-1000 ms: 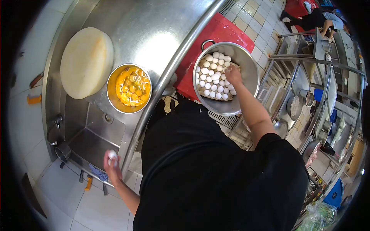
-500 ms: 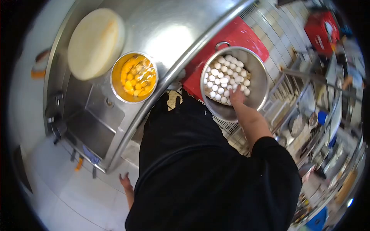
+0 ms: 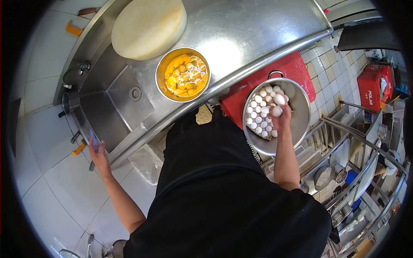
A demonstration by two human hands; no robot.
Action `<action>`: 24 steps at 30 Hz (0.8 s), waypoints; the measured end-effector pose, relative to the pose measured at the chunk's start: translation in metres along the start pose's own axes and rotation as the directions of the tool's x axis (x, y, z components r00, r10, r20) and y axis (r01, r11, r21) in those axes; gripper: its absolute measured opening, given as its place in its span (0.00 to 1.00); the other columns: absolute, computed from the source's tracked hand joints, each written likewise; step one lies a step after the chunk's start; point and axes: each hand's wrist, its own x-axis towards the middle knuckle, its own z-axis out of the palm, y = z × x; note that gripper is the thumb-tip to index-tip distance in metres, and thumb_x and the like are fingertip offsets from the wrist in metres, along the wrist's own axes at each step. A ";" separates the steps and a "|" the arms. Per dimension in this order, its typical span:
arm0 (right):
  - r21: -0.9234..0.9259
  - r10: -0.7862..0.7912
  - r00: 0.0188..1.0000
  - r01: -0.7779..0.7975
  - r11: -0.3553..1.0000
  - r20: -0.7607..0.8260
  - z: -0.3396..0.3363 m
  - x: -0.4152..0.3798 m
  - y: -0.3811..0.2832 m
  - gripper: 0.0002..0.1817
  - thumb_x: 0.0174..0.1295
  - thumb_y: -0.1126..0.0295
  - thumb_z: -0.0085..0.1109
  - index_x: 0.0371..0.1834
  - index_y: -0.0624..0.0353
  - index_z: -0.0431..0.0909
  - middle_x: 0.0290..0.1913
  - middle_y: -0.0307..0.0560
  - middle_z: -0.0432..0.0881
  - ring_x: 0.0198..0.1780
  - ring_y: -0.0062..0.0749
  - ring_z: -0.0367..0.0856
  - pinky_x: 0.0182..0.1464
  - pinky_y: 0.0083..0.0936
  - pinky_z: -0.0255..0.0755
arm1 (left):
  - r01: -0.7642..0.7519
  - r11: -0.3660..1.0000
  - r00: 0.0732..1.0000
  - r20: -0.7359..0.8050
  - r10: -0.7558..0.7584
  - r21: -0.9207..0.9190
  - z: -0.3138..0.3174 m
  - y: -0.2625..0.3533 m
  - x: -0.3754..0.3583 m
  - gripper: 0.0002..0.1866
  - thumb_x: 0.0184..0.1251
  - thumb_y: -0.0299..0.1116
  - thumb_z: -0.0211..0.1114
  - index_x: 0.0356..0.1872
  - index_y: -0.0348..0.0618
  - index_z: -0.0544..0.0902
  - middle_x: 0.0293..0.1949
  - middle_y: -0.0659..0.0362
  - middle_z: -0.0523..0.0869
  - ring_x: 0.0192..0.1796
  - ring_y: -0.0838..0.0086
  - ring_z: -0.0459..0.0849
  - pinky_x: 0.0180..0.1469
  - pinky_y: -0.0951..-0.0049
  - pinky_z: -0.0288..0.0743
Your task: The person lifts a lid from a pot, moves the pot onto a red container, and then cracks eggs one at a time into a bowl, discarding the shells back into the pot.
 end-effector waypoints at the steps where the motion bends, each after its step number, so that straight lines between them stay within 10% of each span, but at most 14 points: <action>1: 0.069 -0.006 0.972 -0.010 0.998 0.234 0.020 0.007 -0.009 0.23 0.69 0.61 0.46 0.65 0.57 0.68 0.37 0.46 0.81 0.23 0.26 0.77 0.18 0.21 0.73 | -0.052 0.998 0.999 0.000 0.052 -0.018 0.017 0.023 0.010 0.31 0.66 0.36 0.70 0.69 0.43 0.71 0.68 0.52 0.73 0.65 0.59 0.75 0.64 0.63 0.70; 6: -0.544 0.012 0.937 0.191 0.817 0.348 0.124 0.027 -0.008 0.20 0.74 0.67 0.49 0.68 0.53 0.71 0.46 0.49 0.81 0.29 0.25 0.80 0.29 0.19 0.75 | -0.371 0.915 0.907 0.147 0.394 -0.161 0.122 0.135 0.040 0.30 0.62 0.36 0.73 0.66 0.49 0.75 0.70 0.54 0.69 0.67 0.59 0.75 0.63 0.60 0.73; 7: -0.653 -0.205 0.840 0.524 0.547 0.502 0.136 0.030 0.001 0.21 0.73 0.68 0.52 0.68 0.53 0.71 0.51 0.49 0.81 0.38 0.36 0.84 0.38 0.25 0.78 | -0.435 0.888 0.870 0.183 0.458 -0.152 0.142 0.156 0.038 0.30 0.61 0.36 0.74 0.66 0.49 0.76 0.71 0.54 0.68 0.67 0.60 0.75 0.63 0.60 0.73; 8: -0.554 -0.412 0.535 0.828 0.083 0.738 0.150 0.035 0.001 0.22 0.72 0.66 0.53 0.68 0.50 0.71 0.57 0.53 0.79 0.48 0.47 0.84 0.47 0.34 0.80 | -0.483 0.862 0.838 0.204 0.506 -0.153 0.161 0.175 0.034 0.30 0.60 0.36 0.74 0.65 0.50 0.77 0.70 0.53 0.68 0.67 0.60 0.75 0.63 0.60 0.73; 12: -0.781 -0.117 0.773 0.606 -0.154 0.623 0.157 0.035 0.029 0.22 0.70 0.64 0.53 0.67 0.41 0.73 0.61 0.57 0.75 0.53 0.55 0.82 0.50 0.45 0.78 | -0.594 0.746 0.691 0.284 0.664 -0.300 0.226 0.221 0.018 0.30 0.57 0.36 0.75 0.63 0.48 0.78 0.65 0.49 0.74 0.65 0.59 0.76 0.62 0.64 0.74; 14: -0.792 -0.193 0.772 0.607 -0.064 0.606 0.160 0.037 0.033 0.23 0.70 0.66 0.52 0.69 0.49 0.71 0.58 0.60 0.76 0.55 0.57 0.79 0.55 0.42 0.77 | -0.602 0.709 0.619 0.346 0.705 -0.367 0.247 0.229 0.008 0.30 0.59 0.36 0.74 0.64 0.49 0.77 0.63 0.52 0.77 0.61 0.63 0.78 0.62 0.65 0.75; 15: -0.596 -0.406 0.512 0.796 -0.109 0.758 0.163 0.045 0.032 0.22 0.72 0.65 0.53 0.68 0.54 0.70 0.52 0.55 0.80 0.43 0.46 0.85 0.43 0.36 0.80 | -0.565 0.718 0.585 0.416 0.696 -0.407 0.251 0.232 0.000 0.30 0.60 0.36 0.74 0.65 0.50 0.77 0.62 0.55 0.78 0.59 0.68 0.80 0.61 0.65 0.75; 16: -0.592 -0.402 0.510 0.799 -0.106 0.761 0.175 0.036 0.026 0.22 0.72 0.65 0.53 0.68 0.54 0.70 0.52 0.55 0.80 0.43 0.46 0.85 0.43 0.36 0.80 | -0.564 0.721 0.590 0.414 0.693 -0.403 0.250 0.239 -0.011 0.30 0.60 0.36 0.74 0.65 0.50 0.77 0.62 0.55 0.78 0.59 0.68 0.80 0.61 0.65 0.75; 18: -0.589 -0.034 0.906 0.302 0.750 0.422 0.201 0.019 0.009 0.22 0.73 0.62 0.54 0.66 0.57 0.70 0.46 0.47 0.81 0.31 0.28 0.81 0.31 0.24 0.75 | -0.500 0.713 0.447 0.558 0.699 -0.493 0.249 0.256 -0.024 0.29 0.61 0.34 0.73 0.65 0.47 0.77 0.58 0.53 0.81 0.55 0.66 0.83 0.59 0.67 0.77; 19: -0.500 0.056 0.910 0.173 0.849 0.411 0.213 0.016 0.006 0.21 0.76 0.58 0.51 0.64 0.59 0.71 0.43 0.40 0.81 0.25 0.15 0.74 0.26 0.15 0.68 | -0.503 0.711 0.446 0.557 0.701 -0.492 0.254 0.258 -0.026 0.29 0.61 0.34 0.73 0.65 0.47 0.77 0.58 0.53 0.81 0.55 0.66 0.83 0.59 0.67 0.77; 24: -0.393 0.143 0.819 0.106 0.913 0.555 0.244 0.020 0.007 0.22 0.78 0.55 0.45 0.65 0.59 0.71 0.40 0.40 0.80 0.26 0.18 0.75 0.26 0.17 0.69 | -0.510 0.710 0.369 0.622 0.690 -0.485 0.254 0.263 -0.024 0.23 0.61 0.30 0.70 0.60 0.45 0.81 0.48 0.51 0.85 0.46 0.65 0.86 0.53 0.70 0.80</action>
